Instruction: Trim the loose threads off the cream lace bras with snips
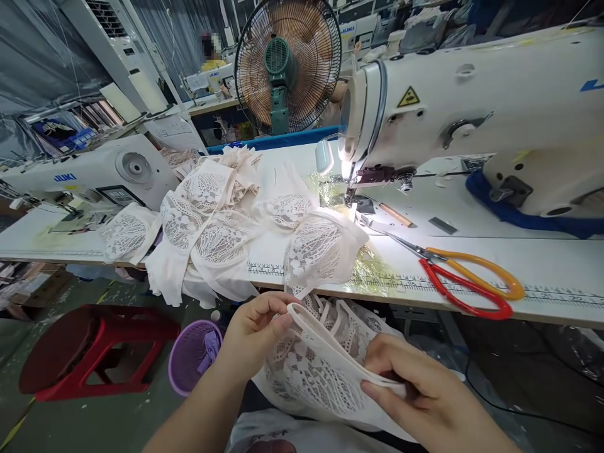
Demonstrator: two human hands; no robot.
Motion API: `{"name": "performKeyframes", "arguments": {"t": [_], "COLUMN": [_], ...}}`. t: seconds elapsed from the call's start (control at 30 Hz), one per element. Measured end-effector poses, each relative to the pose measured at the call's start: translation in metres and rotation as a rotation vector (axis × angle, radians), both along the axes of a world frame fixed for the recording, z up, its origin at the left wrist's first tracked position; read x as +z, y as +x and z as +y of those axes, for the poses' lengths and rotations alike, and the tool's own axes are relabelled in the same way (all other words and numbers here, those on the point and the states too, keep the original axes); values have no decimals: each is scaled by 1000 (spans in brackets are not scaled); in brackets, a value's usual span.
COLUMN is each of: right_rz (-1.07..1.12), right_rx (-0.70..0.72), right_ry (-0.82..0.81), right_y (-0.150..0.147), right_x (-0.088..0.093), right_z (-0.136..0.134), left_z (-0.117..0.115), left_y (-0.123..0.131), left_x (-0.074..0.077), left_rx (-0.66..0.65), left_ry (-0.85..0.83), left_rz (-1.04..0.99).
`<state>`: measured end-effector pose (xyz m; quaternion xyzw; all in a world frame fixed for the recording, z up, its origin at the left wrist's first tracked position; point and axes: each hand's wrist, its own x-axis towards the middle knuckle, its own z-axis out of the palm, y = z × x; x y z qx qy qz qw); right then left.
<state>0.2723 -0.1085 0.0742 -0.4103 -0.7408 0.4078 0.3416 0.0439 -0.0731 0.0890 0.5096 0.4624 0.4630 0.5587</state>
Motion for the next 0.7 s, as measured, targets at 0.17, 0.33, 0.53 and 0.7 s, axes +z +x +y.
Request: {"name": "performKeyframes", "arguments": {"t": [0.17, 0.33, 0.53, 0.7], "right_rz": [-38, -83, -196, -234], "right_rx": [19, 123, 287, 392], "right_ry": [-13, 65, 97, 71], "right_y": [3, 6, 7, 8], "right_x": [-3, 3, 9, 21], "right_z": [-2, -1, 2, 1], "left_z": [-1, 5, 13, 8], "left_y": [-8, -13, -10, -15], "left_x": [4, 29, 51, 61], "left_rx": [-43, -396, -806, -1060], "left_ry": [301, 855, 831, 621], "left_rz": [240, 854, 963, 782]}}
